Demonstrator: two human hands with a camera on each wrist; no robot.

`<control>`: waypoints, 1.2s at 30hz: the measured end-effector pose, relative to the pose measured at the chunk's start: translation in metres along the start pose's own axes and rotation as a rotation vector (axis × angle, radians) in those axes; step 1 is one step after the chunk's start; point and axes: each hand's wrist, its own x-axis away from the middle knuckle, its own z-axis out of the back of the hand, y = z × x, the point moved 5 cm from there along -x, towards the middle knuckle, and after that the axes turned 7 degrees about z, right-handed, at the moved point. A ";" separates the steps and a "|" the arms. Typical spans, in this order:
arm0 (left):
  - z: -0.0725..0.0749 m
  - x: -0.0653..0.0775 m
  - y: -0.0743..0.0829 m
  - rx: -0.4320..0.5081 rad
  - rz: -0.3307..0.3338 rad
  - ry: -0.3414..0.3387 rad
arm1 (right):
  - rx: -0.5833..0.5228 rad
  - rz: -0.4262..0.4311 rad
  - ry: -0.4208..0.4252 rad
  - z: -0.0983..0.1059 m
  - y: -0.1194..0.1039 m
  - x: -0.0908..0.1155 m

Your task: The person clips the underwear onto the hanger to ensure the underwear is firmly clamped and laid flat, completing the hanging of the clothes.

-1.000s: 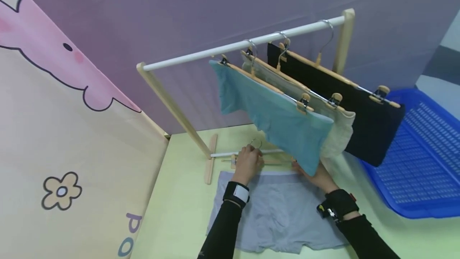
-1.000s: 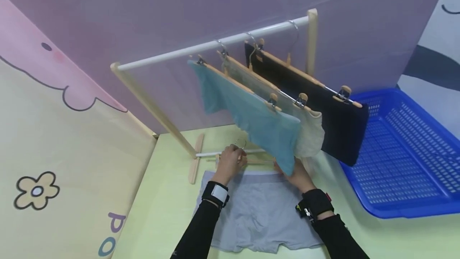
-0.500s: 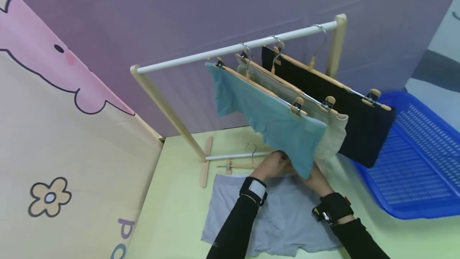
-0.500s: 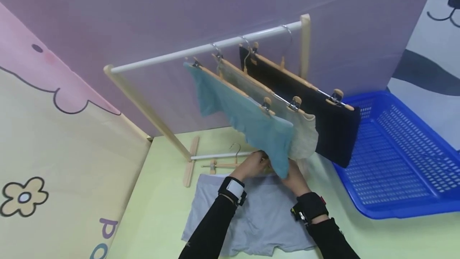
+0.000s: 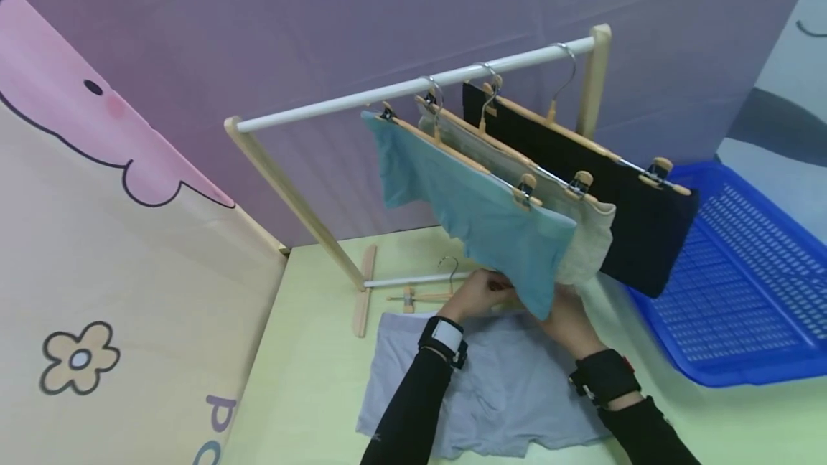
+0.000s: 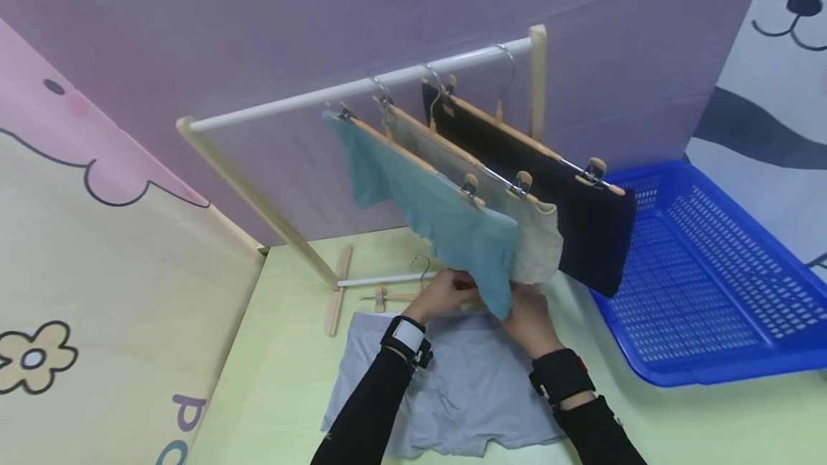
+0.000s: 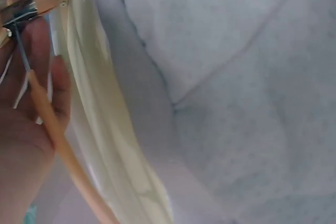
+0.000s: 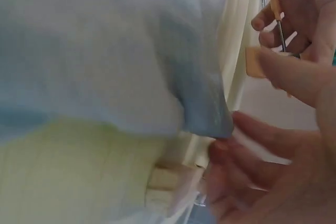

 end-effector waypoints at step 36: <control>-0.004 -0.007 -0.013 0.047 -0.019 0.031 | -0.099 -0.134 0.029 -0.005 0.013 0.006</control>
